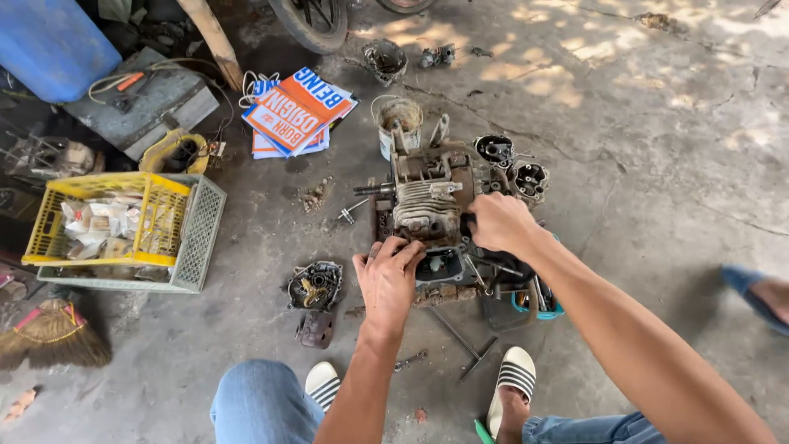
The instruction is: Cleaning and inspecting components of a disassembled motorcycle engine using a pick tool and a cloth
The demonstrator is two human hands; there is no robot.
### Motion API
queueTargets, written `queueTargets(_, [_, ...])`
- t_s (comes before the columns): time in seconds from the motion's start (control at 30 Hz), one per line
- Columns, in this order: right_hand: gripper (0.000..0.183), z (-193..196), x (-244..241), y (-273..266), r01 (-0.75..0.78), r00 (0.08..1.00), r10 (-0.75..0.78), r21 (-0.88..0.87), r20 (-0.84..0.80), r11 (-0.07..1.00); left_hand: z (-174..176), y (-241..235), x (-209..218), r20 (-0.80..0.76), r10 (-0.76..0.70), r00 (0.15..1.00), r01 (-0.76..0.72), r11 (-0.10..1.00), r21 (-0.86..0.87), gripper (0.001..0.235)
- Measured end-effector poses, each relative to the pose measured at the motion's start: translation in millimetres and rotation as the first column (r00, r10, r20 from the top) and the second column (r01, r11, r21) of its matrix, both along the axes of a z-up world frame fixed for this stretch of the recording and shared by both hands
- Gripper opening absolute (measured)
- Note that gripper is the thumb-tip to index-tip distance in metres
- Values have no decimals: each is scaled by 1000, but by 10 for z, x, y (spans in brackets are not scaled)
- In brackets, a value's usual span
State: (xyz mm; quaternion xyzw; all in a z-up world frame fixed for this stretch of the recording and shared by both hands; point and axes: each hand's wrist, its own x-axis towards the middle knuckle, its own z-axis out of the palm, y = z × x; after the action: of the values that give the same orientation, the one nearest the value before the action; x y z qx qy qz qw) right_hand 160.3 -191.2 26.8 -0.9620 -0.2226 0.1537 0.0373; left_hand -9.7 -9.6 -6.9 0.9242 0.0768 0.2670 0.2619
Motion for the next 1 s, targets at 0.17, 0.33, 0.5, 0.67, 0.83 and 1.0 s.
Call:
queueTargets(0.17, [30, -122, 228, -215, 65, 997, -63, 72, -33, 995, 389, -69, -62, -21, 0, 1000, 0, 1000, -9, 11])
queueTargets(0.33, [44, 374, -215, -276, 415, 909, -388, 261, -152, 871, 228, -30, -60, -25, 0, 1000, -1, 1000, -12, 11])
queueTargets(0.5, [35, 362, -365, -241, 208, 978, -209, 124, 1, 970, -196, 130, 49, 109, -45, 993, 45, 999, -3, 11])
queueTargets(0.67, [30, 1083, -648, 113, 16, 984, -74, 335, 161, 942, 19, 246, -184, 101, -151, 983, 152, 988, -10, 18])
queueTargets(0.83, [28, 761, -605, 561, -355, 887, 296, 113, 354, 928, 257, 309, -287, 27, -239, 971, 240, 966, -99, 28])
queueTargets(1.0, [34, 433, -593, 502, -397, 865, 393, -56, 313, 916, 237, 444, -361, -13, -79, 997, 55, 790, -611, 35])
